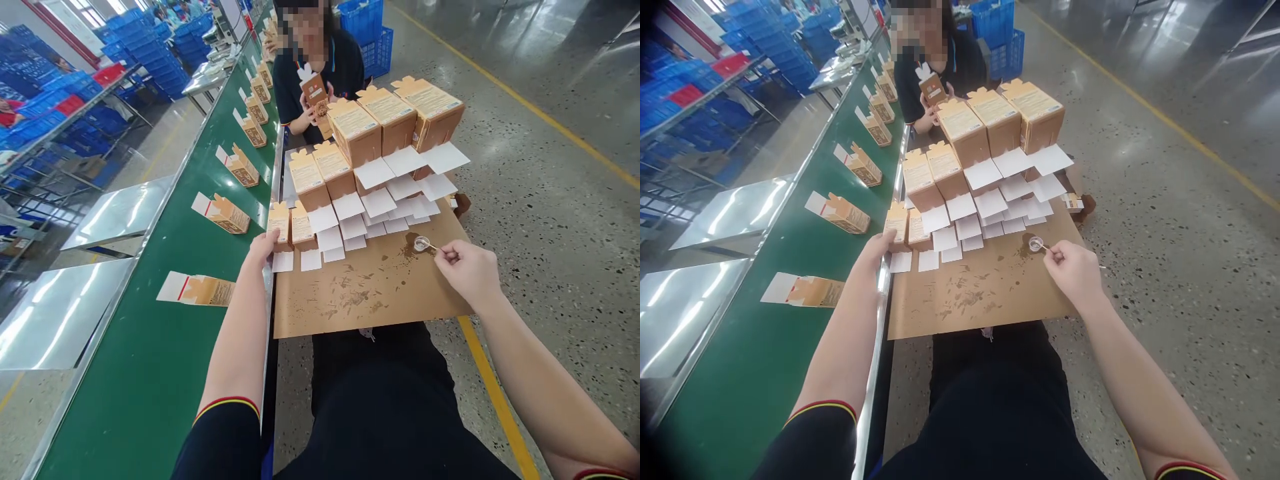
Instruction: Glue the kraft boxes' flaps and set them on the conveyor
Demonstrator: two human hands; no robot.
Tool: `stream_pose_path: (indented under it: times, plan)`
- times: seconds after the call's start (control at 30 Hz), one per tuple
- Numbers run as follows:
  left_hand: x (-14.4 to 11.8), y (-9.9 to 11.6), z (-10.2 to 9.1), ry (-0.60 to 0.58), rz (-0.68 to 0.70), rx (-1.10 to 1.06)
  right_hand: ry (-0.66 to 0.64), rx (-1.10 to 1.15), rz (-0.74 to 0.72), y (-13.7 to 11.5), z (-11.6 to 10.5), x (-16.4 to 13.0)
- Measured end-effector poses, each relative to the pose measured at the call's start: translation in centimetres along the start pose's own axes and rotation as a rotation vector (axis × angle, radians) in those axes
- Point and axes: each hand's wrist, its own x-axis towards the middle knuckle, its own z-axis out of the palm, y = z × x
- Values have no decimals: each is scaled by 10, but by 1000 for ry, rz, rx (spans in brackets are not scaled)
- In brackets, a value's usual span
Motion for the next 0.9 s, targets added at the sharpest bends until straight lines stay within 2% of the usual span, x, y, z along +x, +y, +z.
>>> stream_pose_path:
  times: [0.1,0.2,0.27,0.37,0.43,0.53,0.67,0.9]
  plan:
    - [-28,-9,-14,70,-86,8,55,27,3,-2,-1,-8]
    - [-84,-21,-40,161,-21,-241,130,103,7,-6,-4,-27]
    - [-128,-29,-48,120,6,-421,122,186,-1,-14,-2,-44]
    - [-184,-38,-32,-37,-77,-493,5,338,-38,-39,13,-74]
    - [-203,-42,-11,-73,-120,-493,-88,425,-93,-60,32,-94]
    - [-207,-46,14,-57,-110,-458,-187,507,-195,-88,67,-116]
    - [-200,-46,21,-62,-102,-416,-245,481,-289,-100,100,-126]
    - [-202,-46,22,-64,-96,-396,-333,378,-352,-87,110,-119]
